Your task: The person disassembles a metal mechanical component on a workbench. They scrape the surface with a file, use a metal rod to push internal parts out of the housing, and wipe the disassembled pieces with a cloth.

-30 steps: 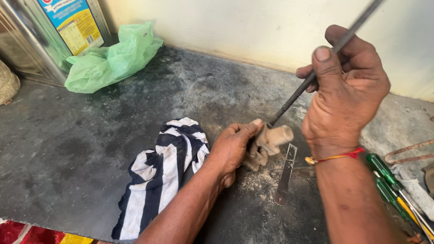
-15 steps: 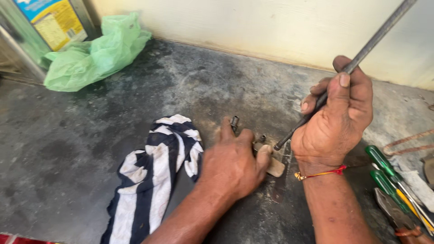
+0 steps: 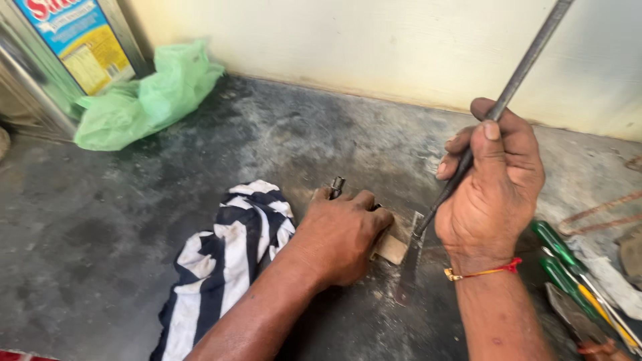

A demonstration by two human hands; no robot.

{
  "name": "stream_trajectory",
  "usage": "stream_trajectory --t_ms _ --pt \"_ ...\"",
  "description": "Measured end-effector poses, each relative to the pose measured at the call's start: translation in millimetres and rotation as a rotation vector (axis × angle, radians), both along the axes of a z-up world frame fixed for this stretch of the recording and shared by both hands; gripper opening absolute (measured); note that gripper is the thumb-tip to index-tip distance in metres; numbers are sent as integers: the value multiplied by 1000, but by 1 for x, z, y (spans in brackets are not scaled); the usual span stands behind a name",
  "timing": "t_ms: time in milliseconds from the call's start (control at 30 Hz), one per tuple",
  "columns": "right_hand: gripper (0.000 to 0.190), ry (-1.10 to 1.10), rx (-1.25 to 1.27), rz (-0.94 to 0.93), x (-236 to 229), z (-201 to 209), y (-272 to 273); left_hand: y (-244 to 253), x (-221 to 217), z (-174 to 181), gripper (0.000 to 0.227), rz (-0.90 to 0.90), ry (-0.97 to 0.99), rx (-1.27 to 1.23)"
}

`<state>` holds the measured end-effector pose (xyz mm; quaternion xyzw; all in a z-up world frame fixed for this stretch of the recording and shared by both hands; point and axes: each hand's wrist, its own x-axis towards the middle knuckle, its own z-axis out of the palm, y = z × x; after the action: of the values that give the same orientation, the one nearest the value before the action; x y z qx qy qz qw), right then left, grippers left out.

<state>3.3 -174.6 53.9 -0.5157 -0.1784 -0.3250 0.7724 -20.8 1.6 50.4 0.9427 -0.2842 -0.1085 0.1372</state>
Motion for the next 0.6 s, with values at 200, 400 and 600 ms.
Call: stream_trajectory --t_ms 200,400,600 --pt "22 -96 -103 66 9 12 -5 34 3 -8 61 272 321 -842" --pt "24 -137 -105 127 11 27 11 33 17 -39 72 210 483 -1184" --pt "22 -136 -51 229 17 30 24 18 7 -44 66 130 509 -1191"
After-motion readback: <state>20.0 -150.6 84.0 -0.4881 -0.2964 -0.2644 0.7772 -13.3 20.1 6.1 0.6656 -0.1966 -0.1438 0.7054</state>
